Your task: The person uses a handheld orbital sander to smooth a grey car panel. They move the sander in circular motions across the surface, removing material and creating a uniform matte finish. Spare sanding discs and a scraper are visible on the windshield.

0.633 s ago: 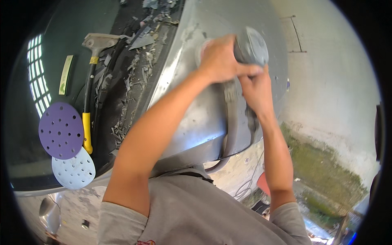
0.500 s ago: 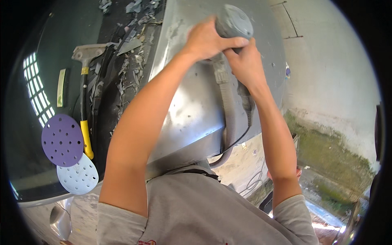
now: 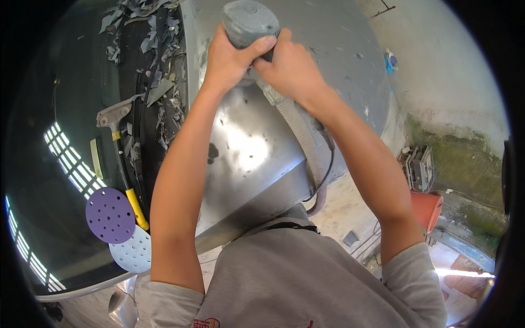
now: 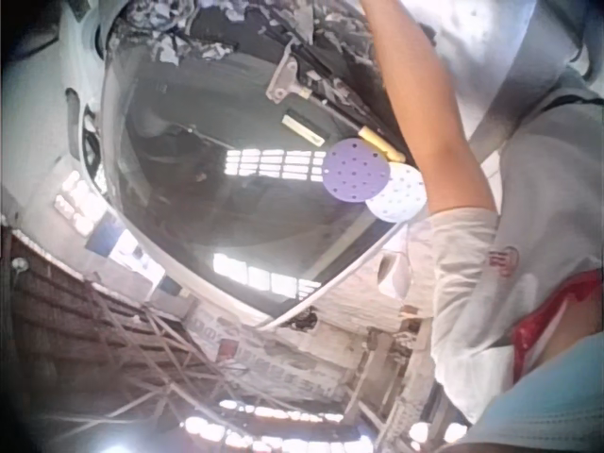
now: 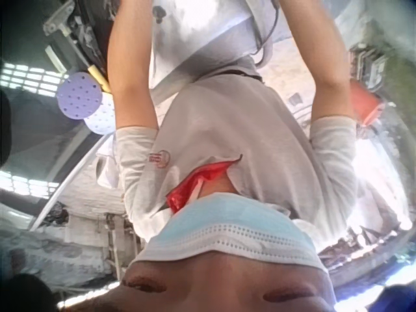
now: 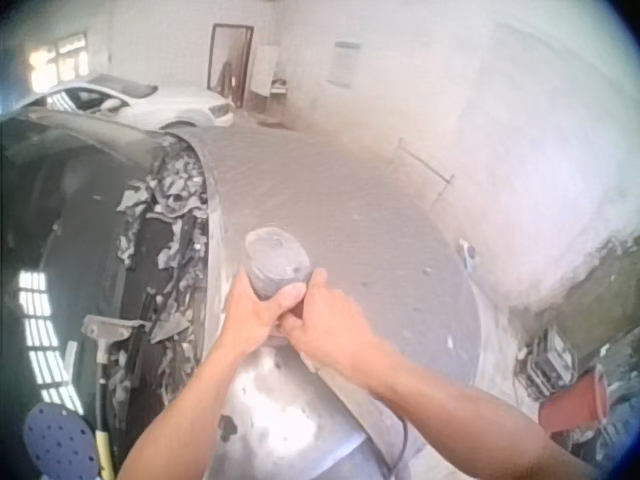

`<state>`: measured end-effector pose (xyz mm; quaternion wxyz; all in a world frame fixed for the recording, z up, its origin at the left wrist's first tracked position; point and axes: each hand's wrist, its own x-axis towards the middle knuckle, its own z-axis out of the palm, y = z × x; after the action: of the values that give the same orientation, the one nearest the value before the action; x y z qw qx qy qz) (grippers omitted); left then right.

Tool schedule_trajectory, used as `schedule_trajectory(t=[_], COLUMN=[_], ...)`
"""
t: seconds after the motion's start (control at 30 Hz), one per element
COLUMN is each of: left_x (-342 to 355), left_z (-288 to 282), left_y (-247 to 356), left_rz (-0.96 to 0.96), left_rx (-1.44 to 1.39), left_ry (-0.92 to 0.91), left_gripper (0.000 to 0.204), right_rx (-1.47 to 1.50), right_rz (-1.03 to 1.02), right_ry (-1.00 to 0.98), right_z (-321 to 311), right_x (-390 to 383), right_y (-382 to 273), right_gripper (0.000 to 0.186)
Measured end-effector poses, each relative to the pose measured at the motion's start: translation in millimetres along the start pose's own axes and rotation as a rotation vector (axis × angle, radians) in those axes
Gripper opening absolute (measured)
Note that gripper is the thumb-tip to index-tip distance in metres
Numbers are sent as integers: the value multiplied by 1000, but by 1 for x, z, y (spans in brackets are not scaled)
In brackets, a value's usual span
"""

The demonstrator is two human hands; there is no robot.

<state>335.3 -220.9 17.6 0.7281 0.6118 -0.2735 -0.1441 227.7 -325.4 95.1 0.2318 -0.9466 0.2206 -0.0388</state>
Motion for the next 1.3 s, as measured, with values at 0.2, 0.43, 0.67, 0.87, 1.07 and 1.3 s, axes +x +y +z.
schedule_trajectory(t=[0.2, 0.43, 0.67, 0.87, 1.07, 1.3], left_x=[-27, 1, -21, -11, -62, 4], left_z=[0, -11, -10, -11, 5, -29], left_y=[-1, 0, -8, 1, -8, 42], left_rz=[111, 87, 99, 81, 135, -177], left_rx=[23, 82, 56, 23, 12, 277], left_ry=[84, 51, 139, 71, 139, -410], left_gripper=[90, 84, 87, 90, 96, 80], right_rx=[-8, 26, 14, 46, 9, -18], right_rz=[-76, -91, -153, -115, -86, -64], right_ry=[-46, -10, -46, -38, -147, 15], right_z=[7, 4, 5, 1, 4, 4], right_x=[-25, 7, -11, -8, -44, -13], right_y=[4, -5, -6, -7, 6, 21], right_gripper=[57, 53, 53, 54, 59, 59])
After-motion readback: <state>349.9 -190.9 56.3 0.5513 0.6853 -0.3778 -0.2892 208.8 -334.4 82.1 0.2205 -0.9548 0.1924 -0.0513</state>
